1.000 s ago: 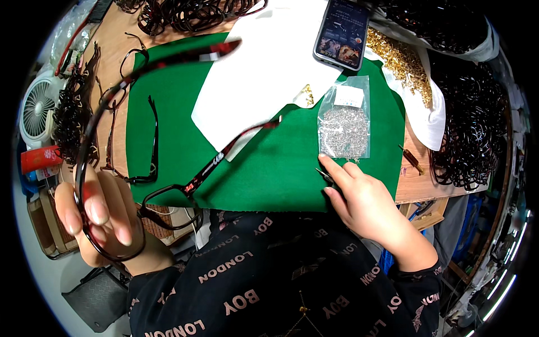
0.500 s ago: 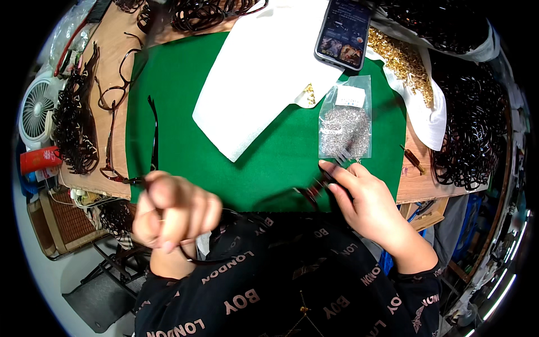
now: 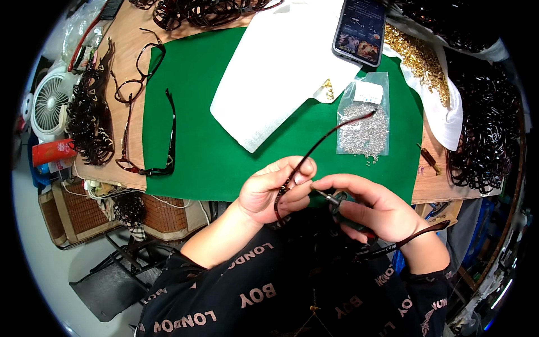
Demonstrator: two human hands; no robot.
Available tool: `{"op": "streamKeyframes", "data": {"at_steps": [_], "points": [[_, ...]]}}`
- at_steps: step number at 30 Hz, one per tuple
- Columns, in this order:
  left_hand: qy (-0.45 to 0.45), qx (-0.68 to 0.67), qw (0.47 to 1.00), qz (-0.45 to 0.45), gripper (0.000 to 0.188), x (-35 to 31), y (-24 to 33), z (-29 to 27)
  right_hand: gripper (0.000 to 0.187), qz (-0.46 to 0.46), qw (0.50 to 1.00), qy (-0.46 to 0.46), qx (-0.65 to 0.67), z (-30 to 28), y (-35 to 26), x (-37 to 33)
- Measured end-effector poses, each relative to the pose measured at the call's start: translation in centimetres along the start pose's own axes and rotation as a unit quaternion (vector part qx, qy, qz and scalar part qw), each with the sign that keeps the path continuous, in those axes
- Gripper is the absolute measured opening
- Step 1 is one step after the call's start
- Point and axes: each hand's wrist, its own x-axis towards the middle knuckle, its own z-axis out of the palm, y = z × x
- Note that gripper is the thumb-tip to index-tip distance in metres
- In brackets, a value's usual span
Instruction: The person repeatedly picks up pairs of eyeglasses from a pile, uses a screwdriver to tighten screws on the temples, and places the glasses back on the table. The process is repeated for multiple pairs in a continuous loop.
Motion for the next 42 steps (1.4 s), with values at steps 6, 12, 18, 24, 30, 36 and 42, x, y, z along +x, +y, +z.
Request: {"op": "streamKeyframes", "data": {"at_steps": [6,12,18,24,30,36,42], "points": [[0.032,0.027,0.999,0.003,0.032,-0.3,-0.4,-0.4,0.034,0.018,0.996,-0.042,0.073,0.5,0.3,1.8],[0.006,0.024,1.000,-0.005,0.032,-0.1,-0.3,-0.4,0.034,0.022,0.993,-0.021,0.117,0.8,0.3,1.7],[0.022,-0.004,1.000,-0.021,0.031,-0.6,-0.3,-0.4,0.033,0.050,0.995,0.013,0.087,1.1,0.1,1.3],[-0.046,-0.044,0.996,-0.063,0.032,-0.1,-0.1,-0.6,0.029,0.026,0.995,0.043,0.085,1.4,0.5,1.0],[-0.009,0.073,0.997,-0.004,0.032,-1.0,0.6,2.3,0.028,0.015,0.986,0.093,-0.135,-0.4,1.0,-1.2],[0.094,0.193,0.952,0.216,0.033,-4.3,6.3,5.1,0.027,-0.135,0.742,0.384,-0.533,-2.1,3.9,-3.2],[0.345,0.778,0.400,0.340,0.039,-3.2,6.4,4.3,0.027,-0.106,0.741,0.367,-0.552,-2.0,3.9,-3.1]]}}
